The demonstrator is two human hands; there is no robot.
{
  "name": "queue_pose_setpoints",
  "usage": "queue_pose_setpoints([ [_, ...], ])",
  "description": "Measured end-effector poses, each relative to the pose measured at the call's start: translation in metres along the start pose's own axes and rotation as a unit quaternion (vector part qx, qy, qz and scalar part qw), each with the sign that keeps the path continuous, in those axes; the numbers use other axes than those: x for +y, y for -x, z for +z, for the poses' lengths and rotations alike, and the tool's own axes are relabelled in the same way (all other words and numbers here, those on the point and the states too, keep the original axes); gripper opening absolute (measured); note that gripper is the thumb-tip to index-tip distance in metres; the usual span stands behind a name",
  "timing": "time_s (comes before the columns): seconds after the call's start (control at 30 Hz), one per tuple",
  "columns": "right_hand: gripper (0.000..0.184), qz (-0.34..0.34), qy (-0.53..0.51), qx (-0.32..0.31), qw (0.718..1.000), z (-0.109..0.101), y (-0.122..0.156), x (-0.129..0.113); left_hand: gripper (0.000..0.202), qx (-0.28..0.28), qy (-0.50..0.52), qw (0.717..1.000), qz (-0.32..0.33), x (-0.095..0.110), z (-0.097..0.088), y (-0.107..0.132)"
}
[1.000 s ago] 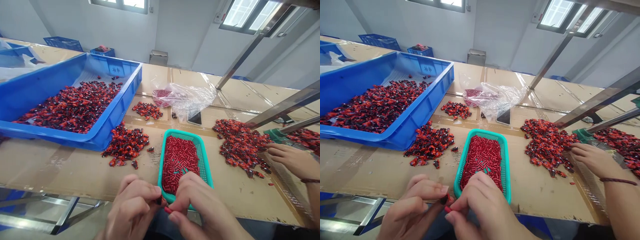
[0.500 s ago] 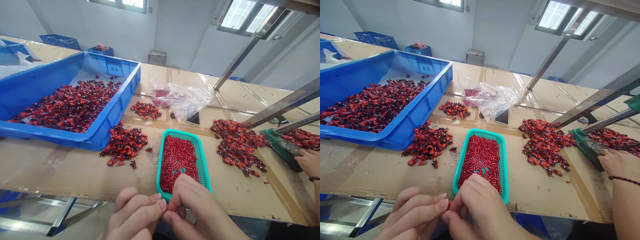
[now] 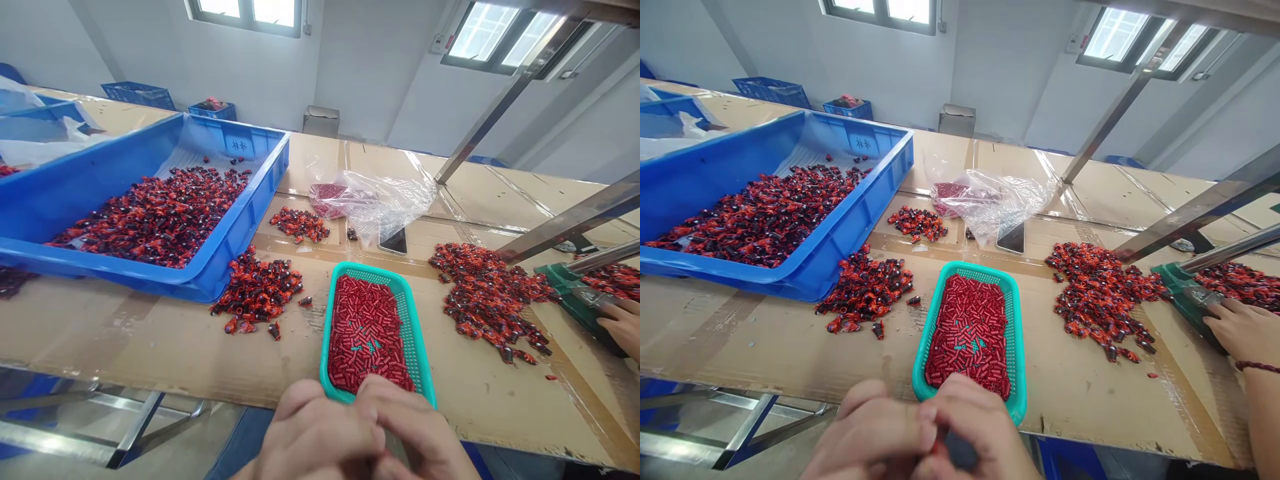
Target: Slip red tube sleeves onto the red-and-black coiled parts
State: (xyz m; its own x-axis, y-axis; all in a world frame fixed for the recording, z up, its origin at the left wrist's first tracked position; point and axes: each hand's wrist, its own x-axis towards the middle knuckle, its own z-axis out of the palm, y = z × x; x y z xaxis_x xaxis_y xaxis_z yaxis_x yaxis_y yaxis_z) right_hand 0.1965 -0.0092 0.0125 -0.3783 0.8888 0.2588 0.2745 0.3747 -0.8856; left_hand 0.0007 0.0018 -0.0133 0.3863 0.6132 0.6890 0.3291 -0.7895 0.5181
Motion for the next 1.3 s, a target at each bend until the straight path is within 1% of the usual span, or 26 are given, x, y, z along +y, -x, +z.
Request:
queue_pose_setpoints([
  [0.07, 0.033, 0.019, 0.105, 0.066, 0.992, -0.019, 0.008, 0.012, 0.014, -0.002, -0.037, 0.999, 0.04, -0.018, 0.002, -0.014],
  [0.1, 0.029, 0.037, 0.188, 0.101, 0.976, -0.032, 0.013, 0.023, 0.018, -0.008, -0.075, 0.996, 0.04, -0.029, 0.002, -0.019],
  [0.13, 0.028, 0.058, 0.278, 0.139, 0.949, -0.048, 0.019, 0.035, 0.021, -0.022, -0.126, 0.992, 0.019, -0.042, 0.002, -0.023],
  [0.17, 0.033, 0.078, 0.375, 0.168, 0.908, -0.065, 0.025, 0.048, 0.025, -0.035, -0.164, 0.986, -0.001, -0.055, 0.002, -0.026],
  [0.2, 0.044, 0.096, 0.469, 0.2, 0.855, -0.082, 0.03, 0.062, 0.03, -0.049, -0.192, 0.98, -0.021, -0.068, 0.002, -0.027],
  [0.27, 0.063, 0.132, 0.538, 0.237, 0.798, -0.114, 0.039, 0.089, 0.038, -0.071, -0.224, 0.971, -0.034, -0.09, 0.004, -0.027],
  [0.3, 0.07, 0.145, 0.558, 0.248, 0.779, -0.127, 0.042, 0.1, 0.041, -0.083, -0.235, 0.968, -0.035, -0.099, 0.005, -0.027],
  [0.37, 0.077, 0.162, 0.579, 0.254, 0.758, -0.146, 0.044, 0.115, 0.044, -0.11, -0.25, 0.962, -0.032, -0.11, 0.009, -0.028],
  [0.4, 0.078, 0.164, 0.588, 0.257, 0.749, -0.15, 0.044, 0.118, 0.044, -0.121, -0.254, 0.959, -0.03, -0.113, 0.012, -0.029],
  [0.47, 0.077, 0.154, 0.599, 0.262, 0.741, -0.147, 0.04, 0.118, 0.042, -0.135, -0.257, 0.956, -0.032, -0.117, 0.015, -0.033],
  [0.5, 0.074, 0.14, 0.599, 0.263, 0.743, -0.141, 0.036, 0.113, 0.04, -0.138, -0.255, 0.956, -0.034, -0.118, 0.017, -0.034],
  [0.53, 0.069, 0.121, 0.595, 0.255, 0.752, -0.131, 0.032, 0.107, 0.038, -0.138, -0.25, 0.958, -0.038, -0.119, 0.018, -0.036],
  [0.6, 0.055, 0.072, 0.576, 0.215, 0.786, -0.106, 0.022, 0.089, 0.036, -0.132, -0.23, 0.963, -0.045, -0.119, 0.017, -0.037],
  [0.7, 0.027, 0.007, 0.525, 0.079, 0.848, -0.062, 0.004, 0.062, 0.037, -0.105, -0.172, 0.978, -0.057, -0.114, 0.013, -0.035],
  [0.73, 0.021, -0.006, 0.511, 0.034, 0.859, -0.049, -0.001, 0.056, 0.036, -0.092, -0.146, 0.983, -0.063, -0.11, 0.011, -0.034],
  [0.77, 0.02, -0.013, 0.502, 0.0, 0.865, -0.039, -0.006, 0.053, 0.035, -0.078, -0.118, 0.987, -0.07, -0.106, 0.008, -0.032],
  [0.8, 0.023, -0.017, 0.497, -0.023, 0.867, -0.03, -0.01, 0.052, 0.035, -0.065, -0.089, 0.991, -0.078, -0.101, 0.006, -0.031],
  [0.83, 0.024, -0.018, 0.498, -0.033, 0.866, -0.024, -0.013, 0.054, 0.033, -0.051, -0.059, 0.993, -0.088, -0.095, 0.004, -0.029],
  [0.93, 0.015, -0.019, 0.507, -0.038, 0.861, -0.017, -0.016, 0.067, 0.027, -0.019, 0.024, 0.992, -0.126, -0.077, -0.001, -0.024],
  [1.03, 0.02, -0.028, 0.505, -0.036, 0.862, -0.019, -0.016, 0.078, 0.013, 0.003, 0.08, 0.983, -0.168, -0.06, -0.004, -0.02],
  [1.1, 0.021, -0.032, 0.495, -0.034, 0.868, -0.022, -0.016, 0.079, 0.008, 0.015, 0.117, 0.975, -0.19, -0.05, -0.005, -0.017],
  [1.17, 0.018, -0.031, 0.476, -0.031, 0.878, -0.023, -0.018, 0.072, 0.012, 0.035, 0.148, 0.967, -0.205, -0.043, -0.007, -0.015],
  [1.23, 0.014, -0.024, 0.451, -0.021, 0.892, -0.024, -0.019, 0.057, 0.018, 0.061, 0.162, 0.963, -0.205, -0.037, -0.008, -0.013],
  [1.3, 0.014, -0.011, 0.379, 0.005, 0.926, -0.023, -0.02, 0.037, 0.025, 0.081, 0.166, 0.964, -0.191, -0.032, -0.009, -0.012],
])
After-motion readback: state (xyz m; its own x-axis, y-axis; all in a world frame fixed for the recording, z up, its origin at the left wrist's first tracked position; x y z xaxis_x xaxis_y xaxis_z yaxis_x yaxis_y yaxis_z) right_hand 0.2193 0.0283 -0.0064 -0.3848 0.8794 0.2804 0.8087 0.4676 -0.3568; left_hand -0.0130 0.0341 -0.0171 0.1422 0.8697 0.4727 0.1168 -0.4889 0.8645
